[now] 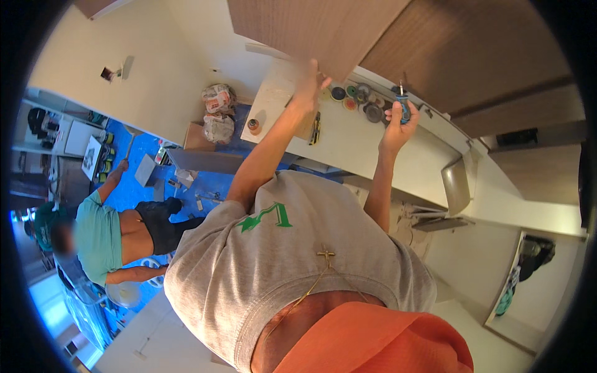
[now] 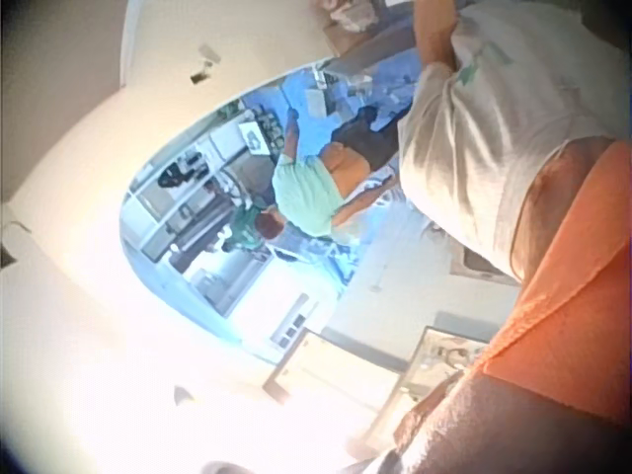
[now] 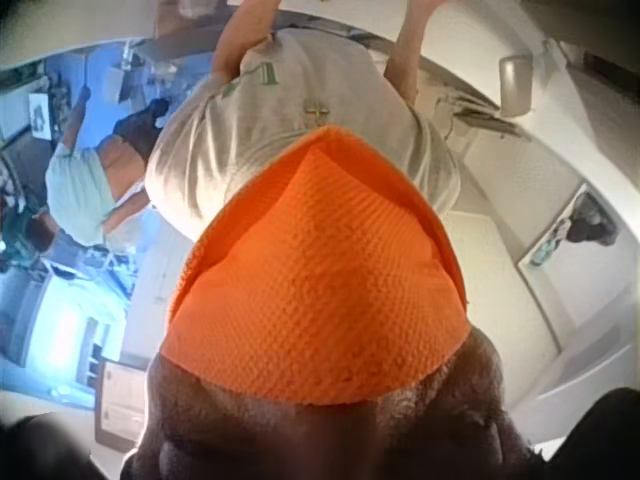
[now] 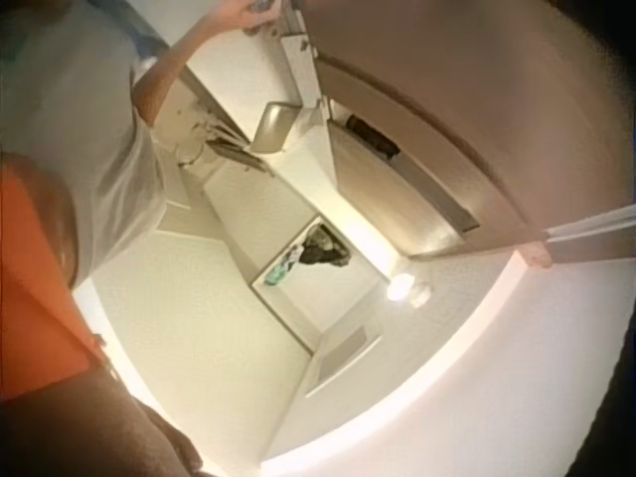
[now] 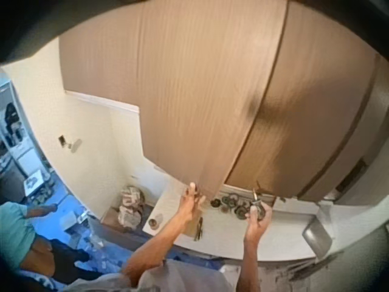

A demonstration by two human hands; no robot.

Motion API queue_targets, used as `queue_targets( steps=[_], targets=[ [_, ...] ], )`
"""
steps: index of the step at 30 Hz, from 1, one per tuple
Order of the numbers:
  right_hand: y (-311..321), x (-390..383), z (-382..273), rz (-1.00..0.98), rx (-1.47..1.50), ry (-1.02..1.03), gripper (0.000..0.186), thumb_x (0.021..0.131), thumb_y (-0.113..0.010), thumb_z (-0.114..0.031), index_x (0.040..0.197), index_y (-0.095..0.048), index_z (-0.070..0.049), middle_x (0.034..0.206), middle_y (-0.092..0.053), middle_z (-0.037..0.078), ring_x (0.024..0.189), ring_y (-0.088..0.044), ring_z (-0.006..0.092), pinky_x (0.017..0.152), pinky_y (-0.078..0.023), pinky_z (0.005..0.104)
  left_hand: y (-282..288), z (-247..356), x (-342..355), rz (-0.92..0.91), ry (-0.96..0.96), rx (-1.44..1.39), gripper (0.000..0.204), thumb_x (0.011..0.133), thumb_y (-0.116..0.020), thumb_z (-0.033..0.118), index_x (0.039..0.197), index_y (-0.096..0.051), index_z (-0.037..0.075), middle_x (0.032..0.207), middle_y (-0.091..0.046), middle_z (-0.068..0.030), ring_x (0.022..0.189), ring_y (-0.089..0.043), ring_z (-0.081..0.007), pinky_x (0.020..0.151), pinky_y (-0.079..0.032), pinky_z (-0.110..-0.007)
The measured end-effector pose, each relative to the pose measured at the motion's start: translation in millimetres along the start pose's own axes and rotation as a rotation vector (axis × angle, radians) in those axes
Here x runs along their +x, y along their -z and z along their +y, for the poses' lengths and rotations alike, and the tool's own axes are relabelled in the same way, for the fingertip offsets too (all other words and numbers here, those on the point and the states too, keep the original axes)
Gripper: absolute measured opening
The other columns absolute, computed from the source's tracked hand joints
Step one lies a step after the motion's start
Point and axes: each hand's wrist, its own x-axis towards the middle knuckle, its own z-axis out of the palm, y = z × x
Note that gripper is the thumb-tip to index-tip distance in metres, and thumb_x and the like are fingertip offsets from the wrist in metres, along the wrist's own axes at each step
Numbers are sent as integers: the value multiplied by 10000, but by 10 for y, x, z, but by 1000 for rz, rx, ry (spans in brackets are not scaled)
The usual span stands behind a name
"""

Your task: The person uses a screwdriver to tighten screws on the hinges of upper kitchen cabinet doors. They repeatedly open and close the doors to check alignment while working on multiple hinges.

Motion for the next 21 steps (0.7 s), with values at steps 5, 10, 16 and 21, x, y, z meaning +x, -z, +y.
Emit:
queue_targets(
  steps=[5, 10, 16, 21],
  targets=[
    [270, -272, 74, 46, -10, -6, 321, 978, -676, -186, 1207, -538, -9, 982, -625, 67, 759, -588, 105, 673, -486, 239, -84, -186, 526, 88, 56, -83, 377, 1024, -602, 378, 1165, -449, 64, 1216, -554, -137, 1043, -599, -255, 895, -550, -423],
    [403, -370, 110, 72, -26, -34, 314, 976, -678, -191, 1196, -542, -14, 975, -622, 64, 752, -585, 107, 666, -482, 242, -206, -359, 776, 83, -81, -222, 367, 1006, -645, 329, 1144, -419, 76, 1119, -569, -112, 943, -614, -240, 838, -567, -375],
    [388, -370, 136, 70, -75, -28, 336, 975, -684, -213, 1207, -544, -15, 944, -627, 59, 750, -591, 107, 659, -481, 241, 114, -502, 1080, 271, -345, 99, 442, 942, -727, 219, 1188, -393, 69, 1183, -532, -135, 998, -600, -229, 873, -556, -354],
    [305, -336, 220, 80, 8, -62, 350, 971, -697, -238, 1197, -555, -12, 948, -634, 57, 724, -596, 107, 657, -484, 246, 831, 320, 1356, 684, -808, 380, 760, 875, -786, 229, 1408, -345, -85, 1350, -463, -233, 1219, -509, -341, 1085, -415, -421]
  ],
)
